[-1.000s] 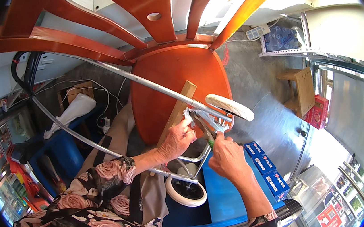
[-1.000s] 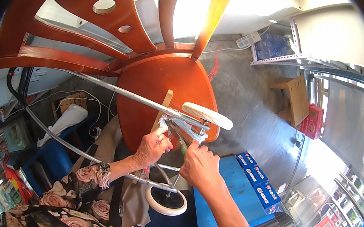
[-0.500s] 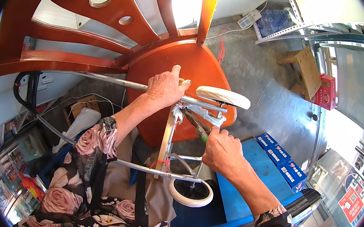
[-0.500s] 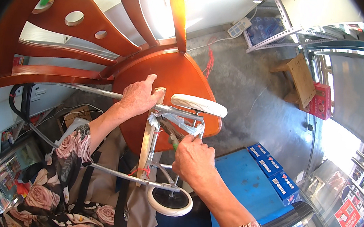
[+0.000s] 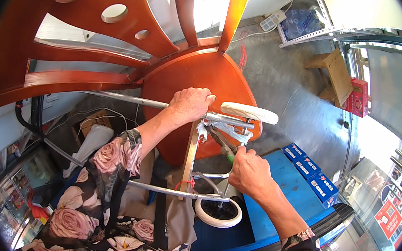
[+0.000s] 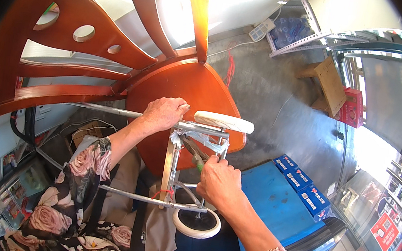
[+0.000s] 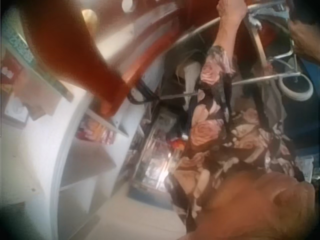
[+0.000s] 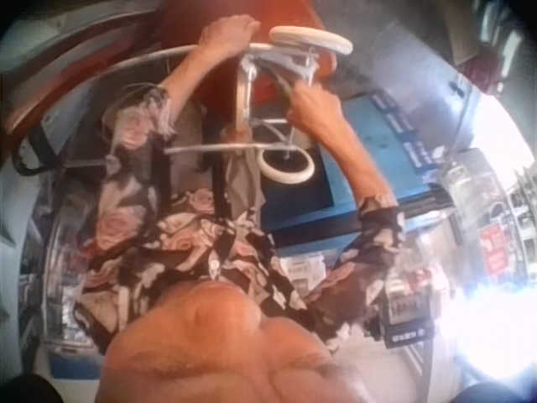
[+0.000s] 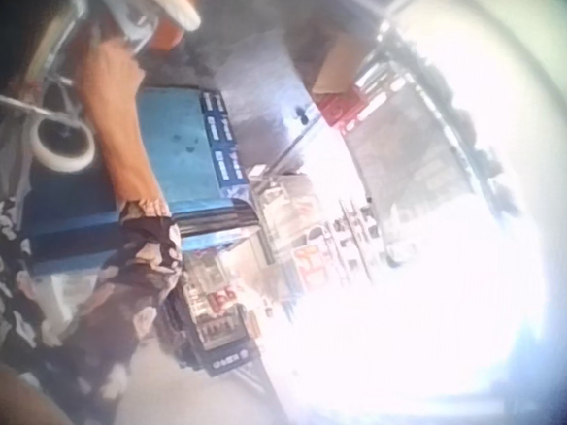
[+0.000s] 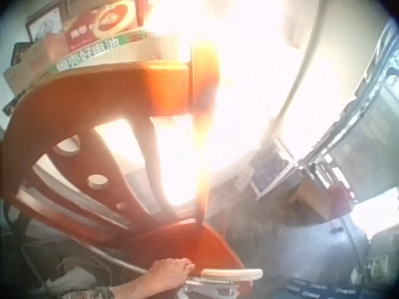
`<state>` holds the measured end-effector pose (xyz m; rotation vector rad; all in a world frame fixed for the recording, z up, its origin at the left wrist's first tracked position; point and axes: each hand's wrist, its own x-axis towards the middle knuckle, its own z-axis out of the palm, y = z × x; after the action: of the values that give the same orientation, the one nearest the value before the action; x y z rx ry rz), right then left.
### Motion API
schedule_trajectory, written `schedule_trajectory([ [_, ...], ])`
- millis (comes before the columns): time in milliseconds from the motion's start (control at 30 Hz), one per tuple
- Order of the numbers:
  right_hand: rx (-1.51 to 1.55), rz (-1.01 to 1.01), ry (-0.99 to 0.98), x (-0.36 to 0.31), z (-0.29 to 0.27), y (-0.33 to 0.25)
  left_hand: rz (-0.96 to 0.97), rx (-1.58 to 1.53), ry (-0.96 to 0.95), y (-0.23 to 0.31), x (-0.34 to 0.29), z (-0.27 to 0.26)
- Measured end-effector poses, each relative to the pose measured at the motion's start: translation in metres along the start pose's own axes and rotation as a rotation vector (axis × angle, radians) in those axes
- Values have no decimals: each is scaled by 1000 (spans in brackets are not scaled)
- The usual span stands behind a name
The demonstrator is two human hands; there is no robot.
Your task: The person assembles a metal walker by attaching a wooden board to its frame using pliers. They repeatedly tighten and adjust the connections, then wipe the board with a cloth before continuing to secure the frame.
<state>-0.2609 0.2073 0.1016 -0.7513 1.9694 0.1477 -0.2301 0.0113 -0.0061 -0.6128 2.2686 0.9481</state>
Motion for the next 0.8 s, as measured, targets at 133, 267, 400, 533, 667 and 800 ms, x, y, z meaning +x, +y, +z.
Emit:
schedule_trajectory([
  [133, -33, 22, 31, -5, -3, -11, 35, 51, -16, 1, -2, 0],
  [267, -61, 33, 32, -3, -6, -9, 56, 41, -20, 0, -1, 0],
  [400, -31, 18, -6, 2, -8, 1, 72, 48, 0, 1, -2, 2],
  [533, 49, 5, -96, 10, -11, 14, 52, 86, 44, 2, -5, 3],
  [667, 96, -25, -200, 17, -12, 26, -68, 65, -8, 3, -2, -1],
  [800, 182, -33, -199, 17, -6, 30, -84, 29, -107, 5, 2, -6],
])
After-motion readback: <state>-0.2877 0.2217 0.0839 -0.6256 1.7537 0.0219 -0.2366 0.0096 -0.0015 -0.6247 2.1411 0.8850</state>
